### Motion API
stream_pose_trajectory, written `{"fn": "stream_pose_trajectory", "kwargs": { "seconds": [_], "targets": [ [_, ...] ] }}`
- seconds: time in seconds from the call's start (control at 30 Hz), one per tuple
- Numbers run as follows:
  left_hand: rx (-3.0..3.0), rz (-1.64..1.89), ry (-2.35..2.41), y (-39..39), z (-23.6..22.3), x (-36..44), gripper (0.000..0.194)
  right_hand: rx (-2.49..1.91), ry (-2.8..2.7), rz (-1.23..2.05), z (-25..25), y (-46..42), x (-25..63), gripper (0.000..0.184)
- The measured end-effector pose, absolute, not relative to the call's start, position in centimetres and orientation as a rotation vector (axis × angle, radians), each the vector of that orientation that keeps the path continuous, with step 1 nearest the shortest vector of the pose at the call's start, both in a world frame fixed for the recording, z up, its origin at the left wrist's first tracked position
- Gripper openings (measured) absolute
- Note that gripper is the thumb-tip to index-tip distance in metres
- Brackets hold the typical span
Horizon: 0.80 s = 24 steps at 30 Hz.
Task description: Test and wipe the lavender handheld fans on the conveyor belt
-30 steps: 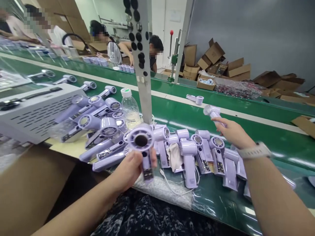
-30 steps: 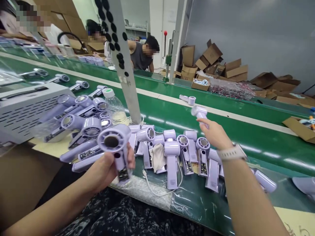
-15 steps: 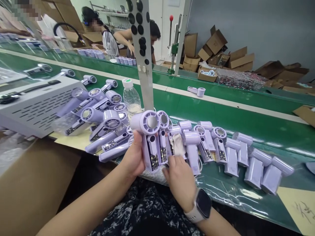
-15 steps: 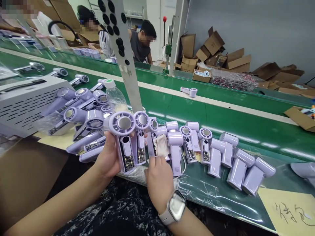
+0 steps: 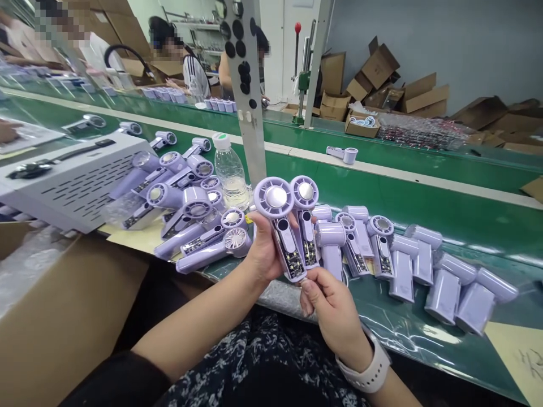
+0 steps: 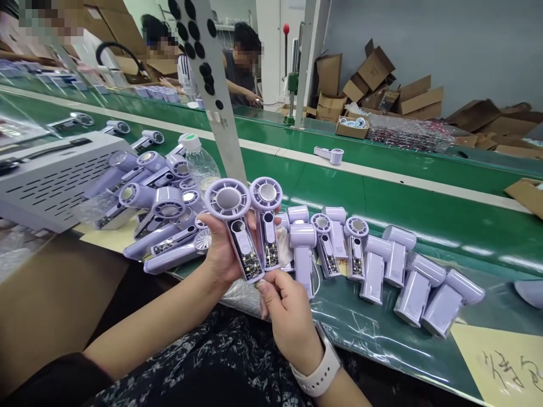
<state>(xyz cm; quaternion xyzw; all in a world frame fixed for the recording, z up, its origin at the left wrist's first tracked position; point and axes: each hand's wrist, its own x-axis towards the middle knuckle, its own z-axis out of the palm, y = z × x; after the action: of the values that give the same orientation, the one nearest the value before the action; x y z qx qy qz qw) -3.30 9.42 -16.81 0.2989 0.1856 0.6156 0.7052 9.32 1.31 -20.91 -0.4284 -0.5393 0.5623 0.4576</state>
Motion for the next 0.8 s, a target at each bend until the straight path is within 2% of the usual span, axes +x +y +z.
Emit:
{"fn": "stream_pose_trajectory", "kwargs": {
  "seconds": [0.17,0.33,0.43,0.63,0.8],
  "targets": [
    [0.739,1.475,0.441,9.7,-17.5,-2.4,0.073,-1.034,-1.098,1.405,-21.7,1.4,8.3,0.04],
    [0.635,1.496,0.427,9.3,-16.8,-2.9,0.072,-0.943,-1.577,1.16,-21.3,1.7,9.6,0.029],
    [0.526,1.444,0.404,9.2,-16.0,-3.7,0.07,-0.939,-1.595,1.082,-21.1,1.8,9.9,0.026],
    [0.675,1.408,0.366,8.5,-16.5,-4.3,0.069,-1.039,-1.249,1.328,-21.8,1.7,8.4,0.04],
    [0.796,1.472,0.448,7.8,-18.1,-4.2,0.072,-1.023,-1.054,1.426,-22.6,1.4,7.5,0.042]
  ]
}}
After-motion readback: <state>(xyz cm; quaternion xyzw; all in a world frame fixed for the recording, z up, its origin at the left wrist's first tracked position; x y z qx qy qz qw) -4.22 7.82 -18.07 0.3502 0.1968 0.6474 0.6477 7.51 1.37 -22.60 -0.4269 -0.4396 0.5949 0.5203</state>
